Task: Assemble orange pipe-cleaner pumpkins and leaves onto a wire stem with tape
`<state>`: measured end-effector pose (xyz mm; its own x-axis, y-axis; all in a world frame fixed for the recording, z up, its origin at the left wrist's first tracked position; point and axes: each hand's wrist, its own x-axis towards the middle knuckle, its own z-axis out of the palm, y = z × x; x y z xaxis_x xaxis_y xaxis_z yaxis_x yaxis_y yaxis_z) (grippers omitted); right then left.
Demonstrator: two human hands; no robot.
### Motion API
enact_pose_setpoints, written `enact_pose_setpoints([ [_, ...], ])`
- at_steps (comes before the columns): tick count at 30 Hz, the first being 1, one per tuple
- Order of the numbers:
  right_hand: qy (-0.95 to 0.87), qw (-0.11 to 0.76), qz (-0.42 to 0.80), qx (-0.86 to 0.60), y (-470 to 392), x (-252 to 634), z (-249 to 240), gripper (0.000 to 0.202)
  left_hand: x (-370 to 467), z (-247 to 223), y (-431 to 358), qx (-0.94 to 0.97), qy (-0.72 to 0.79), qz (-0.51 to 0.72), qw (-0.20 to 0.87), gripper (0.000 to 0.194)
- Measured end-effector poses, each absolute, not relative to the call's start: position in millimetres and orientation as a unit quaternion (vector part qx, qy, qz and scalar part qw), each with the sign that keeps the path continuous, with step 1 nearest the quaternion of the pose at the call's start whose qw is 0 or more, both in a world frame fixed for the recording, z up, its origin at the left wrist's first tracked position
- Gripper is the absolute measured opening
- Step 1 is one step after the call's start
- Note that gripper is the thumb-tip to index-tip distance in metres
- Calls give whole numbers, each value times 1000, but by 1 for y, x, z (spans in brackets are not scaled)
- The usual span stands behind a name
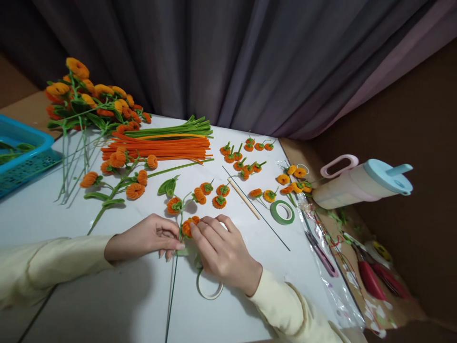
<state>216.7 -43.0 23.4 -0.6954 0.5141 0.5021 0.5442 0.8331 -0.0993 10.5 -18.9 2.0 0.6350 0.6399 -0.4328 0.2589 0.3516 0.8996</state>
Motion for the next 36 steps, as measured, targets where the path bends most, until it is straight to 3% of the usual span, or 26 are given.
enact_pose_setpoints([
  [6,-896,309,53,-314,-44,212,18,32,9,3,-17,554,394,125,722,24],
  [10,-836,335,173,-399,-46,213,23,12,8,3,-18,561,381,130,723,24],
  [13,-795,303,274,-449,-47,216,30,3,8,4,-18,563,378,134,723,25],
  [19,-702,212,491,-470,-45,215,32,17,8,6,-17,551,387,137,727,27],
  [27,-505,252,674,-476,-54,199,19,26,9,5,-17,552,382,144,727,27],
  [36,-385,245,748,-482,-57,192,14,27,10,3,-17,558,392,151,716,27],
])
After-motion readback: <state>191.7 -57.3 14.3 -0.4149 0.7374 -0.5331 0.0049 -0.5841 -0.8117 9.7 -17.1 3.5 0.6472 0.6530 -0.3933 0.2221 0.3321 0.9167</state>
